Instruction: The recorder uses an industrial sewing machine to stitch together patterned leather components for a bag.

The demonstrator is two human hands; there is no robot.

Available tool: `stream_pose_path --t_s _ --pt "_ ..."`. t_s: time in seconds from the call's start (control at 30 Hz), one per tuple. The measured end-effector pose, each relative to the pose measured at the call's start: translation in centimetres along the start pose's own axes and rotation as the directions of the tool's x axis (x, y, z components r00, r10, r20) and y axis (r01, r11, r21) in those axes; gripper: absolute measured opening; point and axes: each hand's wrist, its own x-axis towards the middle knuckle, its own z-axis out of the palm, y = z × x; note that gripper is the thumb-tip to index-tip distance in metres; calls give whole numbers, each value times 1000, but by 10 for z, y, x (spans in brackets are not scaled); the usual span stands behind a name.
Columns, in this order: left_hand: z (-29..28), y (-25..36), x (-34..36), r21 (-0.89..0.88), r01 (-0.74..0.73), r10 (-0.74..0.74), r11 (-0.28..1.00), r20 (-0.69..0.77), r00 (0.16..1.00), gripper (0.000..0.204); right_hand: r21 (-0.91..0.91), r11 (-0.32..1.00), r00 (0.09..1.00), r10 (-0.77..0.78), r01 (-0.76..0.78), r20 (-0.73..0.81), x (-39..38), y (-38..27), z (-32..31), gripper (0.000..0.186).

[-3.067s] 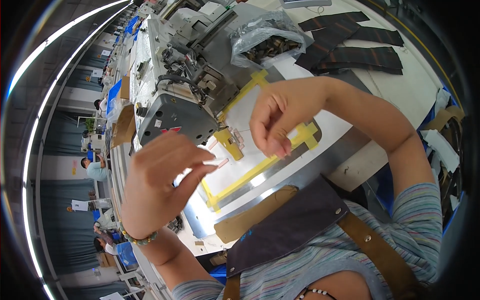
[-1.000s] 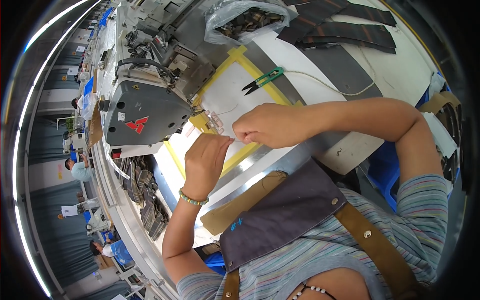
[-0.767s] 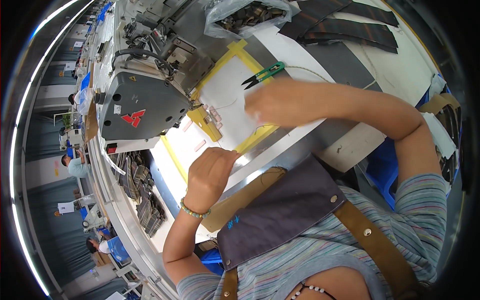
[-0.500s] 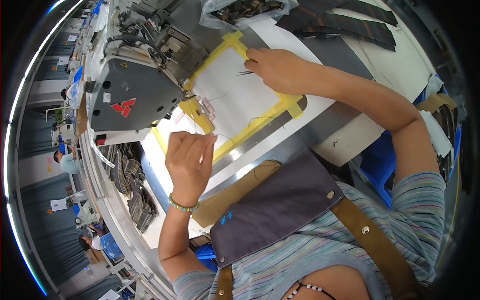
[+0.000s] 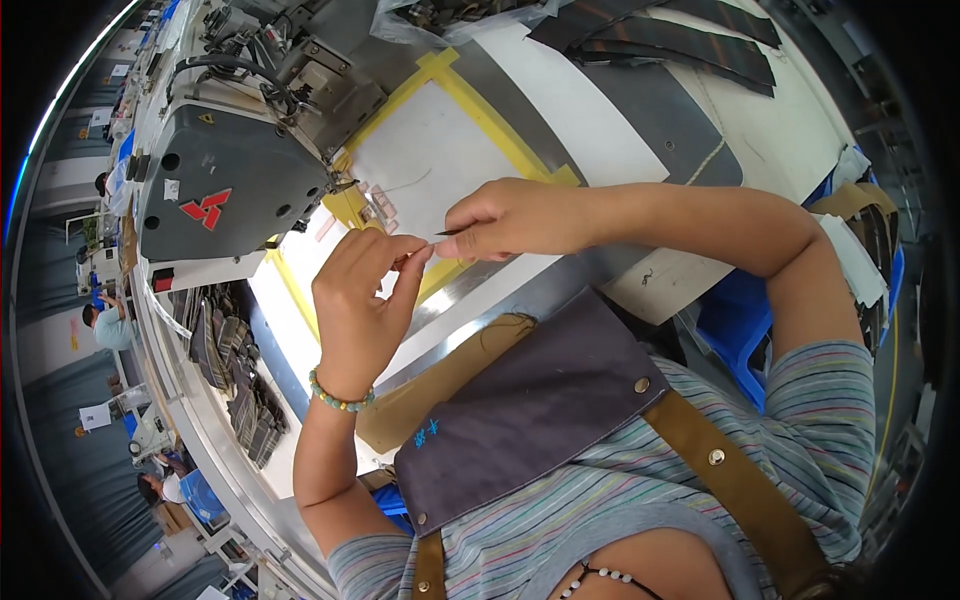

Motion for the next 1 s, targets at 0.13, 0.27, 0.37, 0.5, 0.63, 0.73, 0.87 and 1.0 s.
stream_pose_path --t_s 0.13,0.27,0.37,0.5,0.63,0.73,0.87,1.0 --pt "-1 1 0 -60 29 -26 998 47 999 9 -462 877 974 -202 133 -103 -9 -2 1 41" --pt "1 0 0 -144 56 -50 988 45 998 8 -679 728 964 -234 91 -122 -19 -4 0 35" --pt "-2 -3 -1 -296 101 -93 950 42 995 11 -777 629 930 -287 0 -231 -34 -3 -25 32" --pt "-15 -15 2 -562 63 -48 825 42 998 12 -822 548 802 -416 -156 -429 -48 14 -76 33" --pt "-18 -27 17 -734 -84 111 674 -11 994 18 -860 467 706 -538 -205 -460 -32 42 -104 34" --pt "-11 -20 20 -847 -64 -17 527 -86 996 17 -830 520 718 -497 -203 -487 -27 52 -113 34" --pt "-19 -37 30 -933 -17 107 360 24 994 16 -794 549 752 -400 -260 -524 -27 51 -118 31" --pt "-15 -59 36 -962 -142 301 231 -68 951 18 -761 576 752 -350 -298 -559 -24 47 -117 31"
